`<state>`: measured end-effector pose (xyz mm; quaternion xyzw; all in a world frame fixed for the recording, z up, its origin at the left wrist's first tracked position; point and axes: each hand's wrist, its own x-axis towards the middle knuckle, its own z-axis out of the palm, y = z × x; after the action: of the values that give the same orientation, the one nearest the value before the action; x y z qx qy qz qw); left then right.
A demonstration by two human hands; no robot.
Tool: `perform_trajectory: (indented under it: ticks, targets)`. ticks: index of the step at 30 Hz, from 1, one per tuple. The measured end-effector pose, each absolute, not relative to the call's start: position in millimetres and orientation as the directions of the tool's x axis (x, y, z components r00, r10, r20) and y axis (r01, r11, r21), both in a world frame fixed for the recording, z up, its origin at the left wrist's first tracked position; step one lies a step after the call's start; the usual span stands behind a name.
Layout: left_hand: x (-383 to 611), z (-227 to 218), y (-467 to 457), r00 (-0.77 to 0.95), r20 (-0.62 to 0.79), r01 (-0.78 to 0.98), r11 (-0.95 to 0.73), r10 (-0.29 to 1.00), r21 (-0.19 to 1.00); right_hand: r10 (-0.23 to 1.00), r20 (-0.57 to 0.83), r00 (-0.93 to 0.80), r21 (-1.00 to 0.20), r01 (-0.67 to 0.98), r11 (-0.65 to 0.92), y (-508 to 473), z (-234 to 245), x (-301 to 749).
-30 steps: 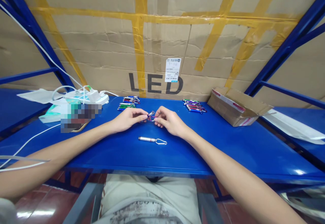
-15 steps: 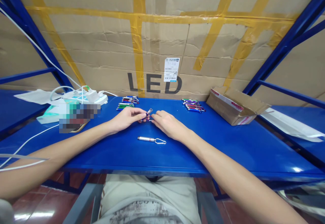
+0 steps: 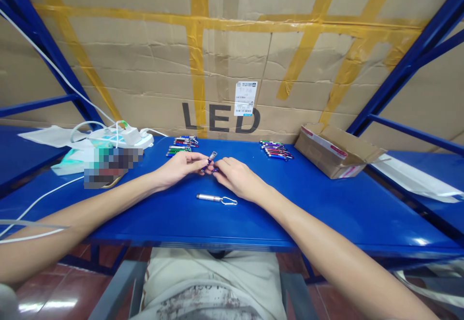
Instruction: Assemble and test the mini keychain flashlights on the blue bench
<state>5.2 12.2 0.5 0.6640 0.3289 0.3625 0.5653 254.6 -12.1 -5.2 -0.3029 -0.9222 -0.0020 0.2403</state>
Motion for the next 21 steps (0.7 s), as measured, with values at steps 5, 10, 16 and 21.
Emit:
perform_trajectory:
  ticks: [5,10,16,21]
  targets:
    - [6,-1,14,0.503,0.142,0.003,-0.166,0.853,0.986,0.634,0.41,-0.656,-0.332,0.541,0.773,-6,-8,256]
    - [3,-1,18,0.426,0.196,0.151,-0.283,0.883,0.947,0.688,0.361,-0.63,-0.398,0.563,0.724,-6,-4,259]
    - [0,-3,21,0.404,0.216,0.236,-0.329,0.889,0.914,0.661,0.238,-0.712,-0.454,0.52,0.724,-8,-2,261]
    - [-1,-5,24,0.41,0.231,0.26,-0.356,0.882,0.898,0.696,0.19,-0.693,-0.496,0.544,0.677,-4,-4,266]
